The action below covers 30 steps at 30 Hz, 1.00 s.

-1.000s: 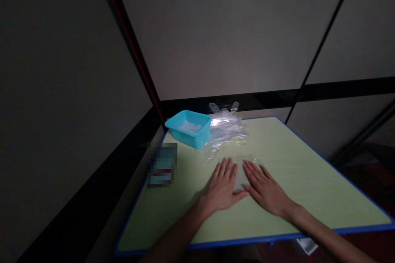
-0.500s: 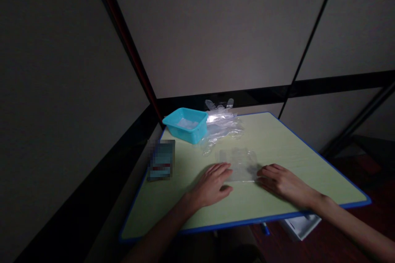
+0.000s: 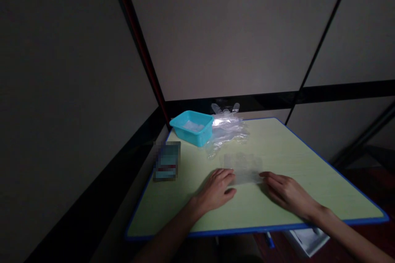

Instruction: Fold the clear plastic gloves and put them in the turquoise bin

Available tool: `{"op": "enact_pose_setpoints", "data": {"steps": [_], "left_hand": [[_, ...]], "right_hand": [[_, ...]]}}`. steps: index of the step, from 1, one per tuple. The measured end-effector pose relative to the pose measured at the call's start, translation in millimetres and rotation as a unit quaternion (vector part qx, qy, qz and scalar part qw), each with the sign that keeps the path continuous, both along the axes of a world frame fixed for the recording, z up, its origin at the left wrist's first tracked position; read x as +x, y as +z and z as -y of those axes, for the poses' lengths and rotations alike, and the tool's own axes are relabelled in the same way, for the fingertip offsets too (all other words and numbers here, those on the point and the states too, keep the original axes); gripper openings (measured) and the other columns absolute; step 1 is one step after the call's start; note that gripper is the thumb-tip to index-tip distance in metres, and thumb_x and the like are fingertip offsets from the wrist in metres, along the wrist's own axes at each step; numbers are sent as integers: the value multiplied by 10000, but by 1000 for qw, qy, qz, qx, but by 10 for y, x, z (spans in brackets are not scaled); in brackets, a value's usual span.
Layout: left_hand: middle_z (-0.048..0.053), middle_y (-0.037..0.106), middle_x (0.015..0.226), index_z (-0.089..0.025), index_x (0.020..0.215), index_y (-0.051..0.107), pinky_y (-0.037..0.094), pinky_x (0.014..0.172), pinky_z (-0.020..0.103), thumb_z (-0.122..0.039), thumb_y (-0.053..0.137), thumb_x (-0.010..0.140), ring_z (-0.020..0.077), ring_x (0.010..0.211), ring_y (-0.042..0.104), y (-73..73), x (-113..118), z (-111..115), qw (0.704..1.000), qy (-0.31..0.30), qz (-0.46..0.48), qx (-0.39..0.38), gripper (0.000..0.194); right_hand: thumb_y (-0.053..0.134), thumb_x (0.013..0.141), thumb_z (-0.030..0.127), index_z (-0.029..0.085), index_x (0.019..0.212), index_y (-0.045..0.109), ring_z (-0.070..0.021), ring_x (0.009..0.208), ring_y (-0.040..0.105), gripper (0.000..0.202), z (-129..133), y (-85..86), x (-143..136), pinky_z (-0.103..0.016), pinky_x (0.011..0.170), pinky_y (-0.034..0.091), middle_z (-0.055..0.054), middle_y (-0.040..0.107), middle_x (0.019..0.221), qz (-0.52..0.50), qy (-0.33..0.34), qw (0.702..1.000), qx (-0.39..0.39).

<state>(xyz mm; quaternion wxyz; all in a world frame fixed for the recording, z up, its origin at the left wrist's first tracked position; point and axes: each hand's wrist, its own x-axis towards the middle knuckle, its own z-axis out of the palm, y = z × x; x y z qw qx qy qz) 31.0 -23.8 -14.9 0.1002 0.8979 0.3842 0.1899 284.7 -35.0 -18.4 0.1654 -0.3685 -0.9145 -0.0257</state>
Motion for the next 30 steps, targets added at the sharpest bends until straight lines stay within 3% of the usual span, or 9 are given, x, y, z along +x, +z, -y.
{"op": "enact_pose_setpoints", "data": {"steps": [4, 8, 14, 18, 24, 30], "left_hand": [[47, 539, 1138, -180, 1038, 537, 357, 932, 300, -207, 592, 730, 181, 1053, 470, -7, 11, -14, 1000, -1, 13, -3, 314], [43, 554, 1115, -184, 1012, 554, 365, 914, 305, -199, 591, 731, 182, 1025, 487, -7, 18, -20, 1000, 6, 18, 1, 283], [28, 608, 1011, -191, 928, 600, 392, 852, 296, -146, 547, 757, 171, 936, 539, -25, 4, -54, 999, 3, 49, -4, 184], [34, 642, 871, -165, 817, 637, 430, 761, 249, -131, 489, 793, 146, 815, 580, -5, -24, -94, 988, 16, 140, -64, 154], [53, 639, 776, -120, 715, 624, 437, 694, 239, -190, 543, 753, 159, 754, 588, 261, -55, -127, 931, 29, 331, -151, 114], [20, 596, 636, -123, 660, 566, 436, 615, 225, -270, 539, 748, 138, 633, 572, 642, -3, -217, 885, 43, 415, -207, 174]], "right_hand": [[360, 854, 154, 159, 1000, 503, -177, 841, 581, 204, 1, -63, -1, -294, 712, 495, -102, 591, 962, -69, 1, 997, -47], [351, 871, 171, 168, 915, 556, -184, 820, 569, 209, -16, -82, -34, -318, 713, 486, -94, 588, 913, -88, -3, 995, -38], [396, 866, 216, 177, 855, 578, -194, 874, 549, 186, -53, 90, -72, -342, 756, 455, -87, 593, 921, -166, -8, 982, -86], [418, 863, 277, 181, 796, 595, -177, 799, 574, 213, -107, 223, -68, -310, 701, 461, -67, 616, 841, -228, -11, 959, -166], [529, 781, 406, 176, 689, 646, -161, 657, 576, 274, -135, 395, -60, -274, 588, 441, -45, 622, 705, -316, -53, 910, -262], [630, 659, 480, 160, 711, 608, -121, 484, 528, 325, -81, 575, -189, -250, 484, 430, -5, 588, 534, -418, -95, 831, -355]]}}
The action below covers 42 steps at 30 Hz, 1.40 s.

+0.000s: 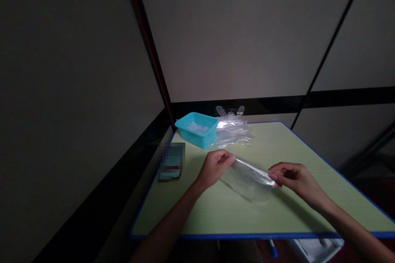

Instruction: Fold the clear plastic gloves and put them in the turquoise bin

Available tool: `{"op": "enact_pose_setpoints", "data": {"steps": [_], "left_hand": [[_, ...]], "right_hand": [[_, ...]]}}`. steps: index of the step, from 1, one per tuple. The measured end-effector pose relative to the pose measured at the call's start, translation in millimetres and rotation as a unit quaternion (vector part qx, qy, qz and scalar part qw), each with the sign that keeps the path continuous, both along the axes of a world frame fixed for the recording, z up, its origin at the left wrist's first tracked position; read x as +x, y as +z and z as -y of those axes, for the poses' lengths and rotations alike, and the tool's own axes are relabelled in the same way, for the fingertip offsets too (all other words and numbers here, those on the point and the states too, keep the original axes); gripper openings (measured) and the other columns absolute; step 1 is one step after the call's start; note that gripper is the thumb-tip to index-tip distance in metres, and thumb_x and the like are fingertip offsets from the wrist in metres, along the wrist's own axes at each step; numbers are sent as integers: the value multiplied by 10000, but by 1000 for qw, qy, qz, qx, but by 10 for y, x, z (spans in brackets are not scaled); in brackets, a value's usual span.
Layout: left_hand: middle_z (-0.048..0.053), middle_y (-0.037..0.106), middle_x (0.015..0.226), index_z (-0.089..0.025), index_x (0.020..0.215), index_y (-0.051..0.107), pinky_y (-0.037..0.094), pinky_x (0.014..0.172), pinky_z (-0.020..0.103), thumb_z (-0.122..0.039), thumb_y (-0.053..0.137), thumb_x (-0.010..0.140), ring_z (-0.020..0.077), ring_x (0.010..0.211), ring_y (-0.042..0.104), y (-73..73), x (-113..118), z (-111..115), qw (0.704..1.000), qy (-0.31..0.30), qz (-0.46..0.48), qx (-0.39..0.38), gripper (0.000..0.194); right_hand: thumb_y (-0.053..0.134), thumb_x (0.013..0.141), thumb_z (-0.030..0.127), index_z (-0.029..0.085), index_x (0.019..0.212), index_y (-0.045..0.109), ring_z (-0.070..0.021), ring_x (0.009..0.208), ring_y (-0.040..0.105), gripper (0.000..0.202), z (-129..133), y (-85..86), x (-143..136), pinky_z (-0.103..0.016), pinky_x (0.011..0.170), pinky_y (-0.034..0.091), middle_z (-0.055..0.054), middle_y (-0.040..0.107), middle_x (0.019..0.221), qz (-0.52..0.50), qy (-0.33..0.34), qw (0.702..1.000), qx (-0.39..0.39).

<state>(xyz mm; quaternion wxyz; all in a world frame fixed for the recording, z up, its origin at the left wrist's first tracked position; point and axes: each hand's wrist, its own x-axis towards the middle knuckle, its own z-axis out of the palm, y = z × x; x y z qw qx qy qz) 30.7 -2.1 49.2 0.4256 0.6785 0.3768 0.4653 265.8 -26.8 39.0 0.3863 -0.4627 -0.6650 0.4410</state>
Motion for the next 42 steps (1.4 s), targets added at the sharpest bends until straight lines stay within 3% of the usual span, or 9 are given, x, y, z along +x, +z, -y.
{"op": "enact_pose_setpoints", "data": {"steps": [5, 10, 15, 22, 25, 28, 31, 35, 42], "left_hand": [[-13, 538, 547, -133, 621, 494, 443, 520, 207, -290, 529, 743, 107, 516, 552, 40, 80, -335, 996, -47, -58, -39, 202], [-35, 527, 480, -116, 625, 518, 432, 439, 200, -187, 568, 695, 99, 408, 528, -195, 240, -713, 979, -101, -165, -62, 112], [18, 609, 658, -97, 834, 570, 477, 588, 266, -140, 619, 659, 162, 618, 598, -427, 476, -852, 964, -56, -260, -4, 187], [141, 510, 1148, -95, 1089, 499, 322, 950, 374, -191, 509, 767, 248, 1110, 443, -360, 403, -541, 933, 21, -343, 103, 336], [149, 407, 1285, -101, 1212, 401, 274, 994, 364, -295, 505, 781, 250, 1202, 348, -355, 302, -245, 921, 12, -370, 120, 484], [188, 211, 1389, -47, 1315, 226, 206, 1032, 368, -482, 442, 789, 257, 1286, 170, -457, 244, -8, 881, -29, -445, 158, 716], [198, 139, 1402, -15, 1329, 175, 149, 1050, 376, -581, 366, 783, 258, 1301, 77, -623, 208, 76, 852, -47, -489, 181, 809], [196, 112, 1405, -16, 1334, 169, 134, 1046, 409, -630, 316, 774, 262, 1302, 31, -792, 157, 52, 837, -34, -517, 177, 844], [191, 92, 1408, -19, 1335, 177, 104, 1052, 424, -622, 347, 770, 263, 1300, -9, -779, 141, 57, 852, -30, -498, 160, 843]], "right_hand": [[627, 666, 463, 206, 703, 420, -110, 427, 515, 331, 43, -21, -64, -235, 420, 402, 38, 532, 480, -44, 22, 998, -32], [596, 698, 424, 214, 673, 347, -103, 436, 526, 326, 60, -308, -63, -211, 396, 364, 28, 566, 529, -16, 62, 995, -75], [494, 765, 400, 222, 694, 306, -104, 397, 505, 268, 66, -604, -55, -198, 368, 340, 40, 565, 517, 26, 77, 991, -110], [388, 814, 261, 193, 704, 447, -153, 515, 531, 142, -89, -465, 132, -263, 465, 402, -11, 557, 581, 260, -7, 958, 119], [329, 813, 169, 151, 930, 529, -193, 780, 599, 233, -180, -426, 40, -324, 680, 475, -99, 627, 884, 287, -2, 939, 189], [331, 802, 143, 106, 1206, 428, -212, 1136, 444, 417, -259, -542, -159, -372, 930, 378, -151, 477, 1239, 328, 27, 909, 255], [333, 844, 227, 80, 1305, 317, -223, 1256, 266, 485, -328, -729, -307, -404, 1004, 284, -154, 306, 1365, 399, 54, 868, 289], [303, 880, 330, 73, 1335, 255, -236, 1272, 215, 525, -381, -903, -333, -453, 1011, 235, -168, 251, 1379, 453, 59, 830, 321], [263, 893, 382, 91, 1339, 249, -245, 1273, 208, 532, -379, -896, -334, -504, 1003, 196, -171, 248, 1378, 459, 51, 840, 286]]}}
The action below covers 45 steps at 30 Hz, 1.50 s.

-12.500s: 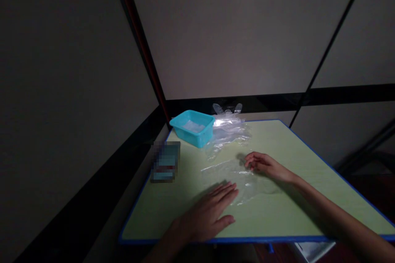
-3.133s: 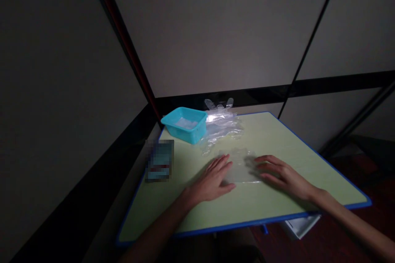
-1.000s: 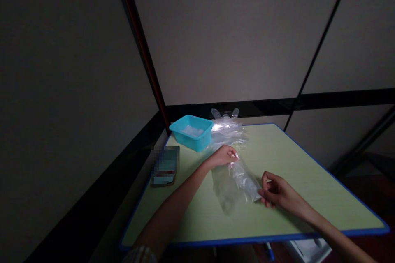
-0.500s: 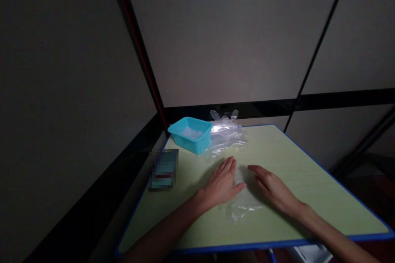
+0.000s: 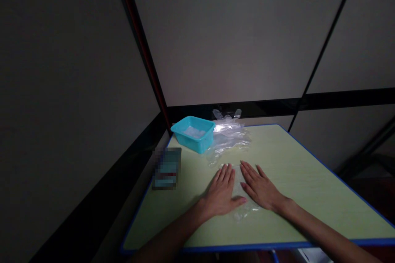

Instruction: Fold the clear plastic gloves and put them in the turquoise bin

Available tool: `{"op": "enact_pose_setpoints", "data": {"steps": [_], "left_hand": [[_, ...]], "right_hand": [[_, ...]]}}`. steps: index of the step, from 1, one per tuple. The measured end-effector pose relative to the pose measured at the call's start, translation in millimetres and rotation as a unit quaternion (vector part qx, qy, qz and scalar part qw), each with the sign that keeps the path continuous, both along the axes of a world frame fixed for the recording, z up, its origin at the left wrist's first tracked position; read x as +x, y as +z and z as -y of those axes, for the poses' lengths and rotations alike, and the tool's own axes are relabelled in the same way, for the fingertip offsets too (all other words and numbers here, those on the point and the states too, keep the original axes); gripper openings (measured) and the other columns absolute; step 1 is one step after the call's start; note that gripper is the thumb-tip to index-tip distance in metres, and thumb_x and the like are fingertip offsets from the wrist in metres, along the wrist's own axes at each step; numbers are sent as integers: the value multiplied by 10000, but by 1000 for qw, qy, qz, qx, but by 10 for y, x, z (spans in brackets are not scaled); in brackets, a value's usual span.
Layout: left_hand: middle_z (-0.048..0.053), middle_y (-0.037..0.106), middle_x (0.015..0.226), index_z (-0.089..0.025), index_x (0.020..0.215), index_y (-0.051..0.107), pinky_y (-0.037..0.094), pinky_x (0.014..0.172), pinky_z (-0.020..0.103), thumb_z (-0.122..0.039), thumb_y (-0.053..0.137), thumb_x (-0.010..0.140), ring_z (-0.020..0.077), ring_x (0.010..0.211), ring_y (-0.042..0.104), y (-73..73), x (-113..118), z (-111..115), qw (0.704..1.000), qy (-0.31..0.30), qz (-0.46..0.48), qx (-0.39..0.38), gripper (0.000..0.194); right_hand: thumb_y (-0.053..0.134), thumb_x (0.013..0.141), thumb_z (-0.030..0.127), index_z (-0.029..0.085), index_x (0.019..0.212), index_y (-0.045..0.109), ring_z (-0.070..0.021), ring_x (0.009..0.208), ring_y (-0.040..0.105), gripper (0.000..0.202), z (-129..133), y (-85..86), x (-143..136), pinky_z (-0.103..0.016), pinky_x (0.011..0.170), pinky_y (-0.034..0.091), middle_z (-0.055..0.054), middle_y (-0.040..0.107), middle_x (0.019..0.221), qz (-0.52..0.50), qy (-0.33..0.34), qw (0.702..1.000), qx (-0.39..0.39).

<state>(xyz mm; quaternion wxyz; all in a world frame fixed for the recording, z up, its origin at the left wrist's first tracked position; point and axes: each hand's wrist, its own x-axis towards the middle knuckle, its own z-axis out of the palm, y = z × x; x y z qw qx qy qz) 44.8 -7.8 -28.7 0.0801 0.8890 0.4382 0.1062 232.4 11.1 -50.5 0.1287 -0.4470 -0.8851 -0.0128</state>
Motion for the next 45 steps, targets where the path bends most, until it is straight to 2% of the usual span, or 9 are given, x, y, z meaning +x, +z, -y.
{"op": "enact_pose_setpoints", "data": {"steps": [4, 6, 8, 12, 15, 23, 38, 42, 45], "left_hand": [[147, 109, 1418, -73, 1343, 192, 152, 1054, 397, -464, 419, 815, 218, 1306, 65, 88, -103, -34, 990, -4, 128, -62, 695], [102, 227, 1400, -132, 1313, 297, 197, 1046, 373, -384, 385, 851, 185, 1285, 197, 127, -194, -50, 967, -7, 232, -103, 534], [76, 417, 1304, -163, 1215, 455, 257, 1021, 363, -362, 340, 875, 174, 1208, 363, 149, -283, -52, 935, -9, 321, -152, 411], [81, 612, 1077, -130, 1033, 603, 407, 897, 356, -428, 330, 871, 198, 1017, 547, 118, -371, -21, 880, -3, 402, -254, 435], [92, 640, 1014, -109, 970, 631, 453, 826, 341, -470, 358, 851, 205, 934, 588, 50, -359, -2, 867, 1, 413, -280, 468], [91, 656, 958, -104, 921, 636, 469, 772, 316, -472, 356, 853, 189, 870, 606, -4, -322, -11, 881, 9, 399, -254, 468], [101, 658, 916, -104, 880, 646, 452, 782, 322, -488, 392, 827, 212, 873, 597, -38, -295, -36, 870, 18, 425, -248, 464], [98, 658, 900, -106, 869, 647, 456, 770, 319, -505, 393, 819, 212, 856, 600, -53, -292, -44, 865, 23, 432, -255, 475], [96, 658, 896, -108, 864, 648, 450, 773, 320, -506, 401, 814, 212, 853, 597, -51, -296, -40, 864, 26, 433, -256, 470]], "right_hand": [[280, 897, 399, 141, 1358, 196, -217, 1276, 215, 535, 9, 215, 128, -459, 996, 259, -135, 246, 1394, -67, 43, 995, -54], [335, 892, 373, 158, 1308, 321, -197, 1251, 279, 469, 46, 350, 260, -382, 985, 308, -118, 329, 1362, -74, 105, 990, -51], [367, 893, 325, 204, 1162, 503, -188, 1151, 414, 325, 114, 454, 397, -354, 939, 356, -81, 501, 1223, -46, 165, 985, -32], [361, 905, 249, 212, 978, 593, -156, 829, 560, 247, 293, 508, 549, -294, 721, 431, -27, 632, 888, 2, 220, 975, 15], [332, 914, 207, 206, 876, 600, -145, 707, 548, 271, 389, 479, 538, -275, 627, 397, -9, 631, 805, 31, 233, 971, 50], [238, 924, 152, 184, 760, 591, -162, 633, 518, 390, 419, 439, 469, -308, 579, 361, -17, 619, 751, 113, 248, 953, 132], [275, 912, 118, 132, 1082, 527, -139, 905, 562, 304, 330, 309, 551, -245, 807, 432, -74, 605, 1087, 39, 269, 947, 169], [309, 910, 141, 161, 1101, 527, -143, 797, 573, 290, 192, 275, 501, -271, 693, 463, -66, 627, 1034, 53, 259, 952, 153], [332, 908, 171, 167, 1077, 545, -176, 876, 565, 273, 84, 261, 448, -311, 704, 464, -69, 619, 1046, 55, 249, 958, 134]]}}
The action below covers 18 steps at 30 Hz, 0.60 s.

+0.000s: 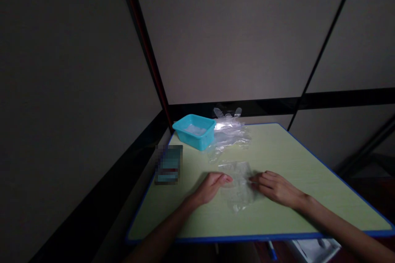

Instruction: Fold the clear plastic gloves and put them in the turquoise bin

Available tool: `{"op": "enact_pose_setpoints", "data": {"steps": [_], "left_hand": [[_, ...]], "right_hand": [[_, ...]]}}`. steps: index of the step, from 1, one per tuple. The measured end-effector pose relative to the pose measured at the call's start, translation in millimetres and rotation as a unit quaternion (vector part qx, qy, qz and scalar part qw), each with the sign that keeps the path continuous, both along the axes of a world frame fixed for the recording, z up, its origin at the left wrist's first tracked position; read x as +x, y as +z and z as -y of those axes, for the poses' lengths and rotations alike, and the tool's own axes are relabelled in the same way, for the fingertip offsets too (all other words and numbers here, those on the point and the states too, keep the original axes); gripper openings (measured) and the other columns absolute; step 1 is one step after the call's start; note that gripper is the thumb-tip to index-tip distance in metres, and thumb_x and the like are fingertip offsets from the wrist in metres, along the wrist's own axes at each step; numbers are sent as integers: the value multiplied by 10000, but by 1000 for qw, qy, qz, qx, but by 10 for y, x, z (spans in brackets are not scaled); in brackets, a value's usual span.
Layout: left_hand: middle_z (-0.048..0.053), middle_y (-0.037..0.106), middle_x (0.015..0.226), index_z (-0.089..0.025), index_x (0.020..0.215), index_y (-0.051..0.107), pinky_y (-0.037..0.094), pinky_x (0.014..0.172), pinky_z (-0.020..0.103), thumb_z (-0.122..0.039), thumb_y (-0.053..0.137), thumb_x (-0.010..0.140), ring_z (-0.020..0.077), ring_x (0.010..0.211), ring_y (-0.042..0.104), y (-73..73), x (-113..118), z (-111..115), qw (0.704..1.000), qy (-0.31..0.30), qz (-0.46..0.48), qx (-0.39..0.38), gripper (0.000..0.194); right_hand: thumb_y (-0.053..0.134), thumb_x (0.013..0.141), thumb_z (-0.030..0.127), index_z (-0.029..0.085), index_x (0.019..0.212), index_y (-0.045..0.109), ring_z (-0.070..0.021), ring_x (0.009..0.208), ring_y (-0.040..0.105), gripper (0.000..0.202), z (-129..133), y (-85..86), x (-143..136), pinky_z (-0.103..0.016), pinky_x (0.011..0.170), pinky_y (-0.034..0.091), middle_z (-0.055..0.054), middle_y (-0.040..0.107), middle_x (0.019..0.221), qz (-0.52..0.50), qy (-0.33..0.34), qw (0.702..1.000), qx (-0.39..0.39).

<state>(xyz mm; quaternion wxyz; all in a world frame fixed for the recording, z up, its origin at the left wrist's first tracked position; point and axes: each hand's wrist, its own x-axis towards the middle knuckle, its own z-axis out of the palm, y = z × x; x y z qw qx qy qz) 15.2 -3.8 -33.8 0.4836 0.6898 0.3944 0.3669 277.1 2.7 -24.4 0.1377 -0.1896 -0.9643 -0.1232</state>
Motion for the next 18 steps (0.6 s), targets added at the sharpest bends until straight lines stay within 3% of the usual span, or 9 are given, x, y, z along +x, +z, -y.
{"op": "enact_pose_setpoints", "data": {"steps": [6, 9, 12, 14, 18], "left_hand": [[91, 655, 849, -106, 828, 639, 459, 708, 291, -482, 423, 799, 196, 796, 598, 25, -22, 9, 1000, 20, 2, -9, 435], [69, 646, 783, -115, 782, 627, 454, 638, 262, -445, 424, 797, 180, 738, 599, 59, -29, 8, 999, 39, -1, -19, 388], [36, 621, 724, -128, 731, 603, 426, 585, 227, -371, 429, 791, 157, 689, 591, 93, -36, -8, 997, 72, -9, -28, 304], [17, 598, 694, -137, 700, 584, 403, 551, 208, -323, 445, 771, 145, 671, 575, 97, -40, -39, 994, 99, -17, -33, 243], [-11, 552, 632, -150, 696, 536, 347, 448, 177, -279, 465, 731, 122, 586, 548, 61, -30, -162, 989, 131, -34, -67, 152]], "right_hand": [[295, 911, 205, 147, 1088, 539, -177, 926, 570, 307, -75, -23, -25, -327, 790, 446, -91, 634, 1002, -37, 0, 991, -127], [338, 892, 265, 169, 1028, 565, -179, 904, 572, 282, -74, 20, -38, -324, 797, 431, -89, 636, 966, -100, -36, 968, -227], [414, 844, 323, 174, 810, 591, -159, 709, 574, 233, -105, 75, -100, -275, 655, 435, -45, 630, 771, -201, -118, 902, -363], [461, 798, 353, 173, 670, 530, -128, 558, 521, 231, -156, 86, -158, -233, 516, 391, -2, 568, 613, -254, -169, 853, -424], [482, 725, 342, 182, 720, 447, -96, 428, 449, 164, -296, 27, -259, -193, 392, 299, 49, 484, 486, -308, -216, 804, -461]]}}
